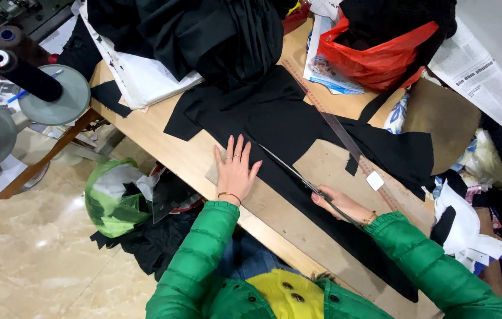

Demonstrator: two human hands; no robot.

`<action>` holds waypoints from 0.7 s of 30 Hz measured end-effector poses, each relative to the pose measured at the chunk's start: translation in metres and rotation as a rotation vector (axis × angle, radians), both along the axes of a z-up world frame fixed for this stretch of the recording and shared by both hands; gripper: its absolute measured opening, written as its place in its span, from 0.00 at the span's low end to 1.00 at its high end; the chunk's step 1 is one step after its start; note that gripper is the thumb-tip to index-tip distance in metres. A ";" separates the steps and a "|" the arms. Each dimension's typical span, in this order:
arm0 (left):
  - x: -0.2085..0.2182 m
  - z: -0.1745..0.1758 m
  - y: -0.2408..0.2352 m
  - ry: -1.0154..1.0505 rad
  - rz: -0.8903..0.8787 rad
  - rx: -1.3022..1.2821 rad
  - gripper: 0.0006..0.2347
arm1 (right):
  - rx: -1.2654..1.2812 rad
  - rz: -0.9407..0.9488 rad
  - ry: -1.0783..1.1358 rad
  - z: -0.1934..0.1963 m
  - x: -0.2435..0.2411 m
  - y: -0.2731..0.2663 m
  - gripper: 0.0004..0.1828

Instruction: Measuring and cutting black fabric pieces on a large workbench using a ruler, marking chalk, and tailor's shears.

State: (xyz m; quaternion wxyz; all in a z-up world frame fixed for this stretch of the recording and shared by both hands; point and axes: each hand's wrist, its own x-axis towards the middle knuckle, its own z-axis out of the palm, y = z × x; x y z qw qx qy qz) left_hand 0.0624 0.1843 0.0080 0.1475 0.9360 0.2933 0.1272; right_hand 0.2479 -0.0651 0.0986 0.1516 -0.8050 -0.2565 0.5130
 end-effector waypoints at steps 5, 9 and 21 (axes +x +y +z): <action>0.000 0.001 0.000 0.006 0.018 0.004 0.26 | -0.032 0.072 -0.068 -0.008 -0.001 0.020 0.34; 0.001 0.001 0.001 0.024 0.021 -0.009 0.26 | -0.040 0.110 -0.085 -0.002 -0.006 0.035 0.36; 0.000 0.002 0.001 -0.010 0.030 0.008 0.26 | 0.052 -0.004 0.123 0.007 -0.008 0.038 0.33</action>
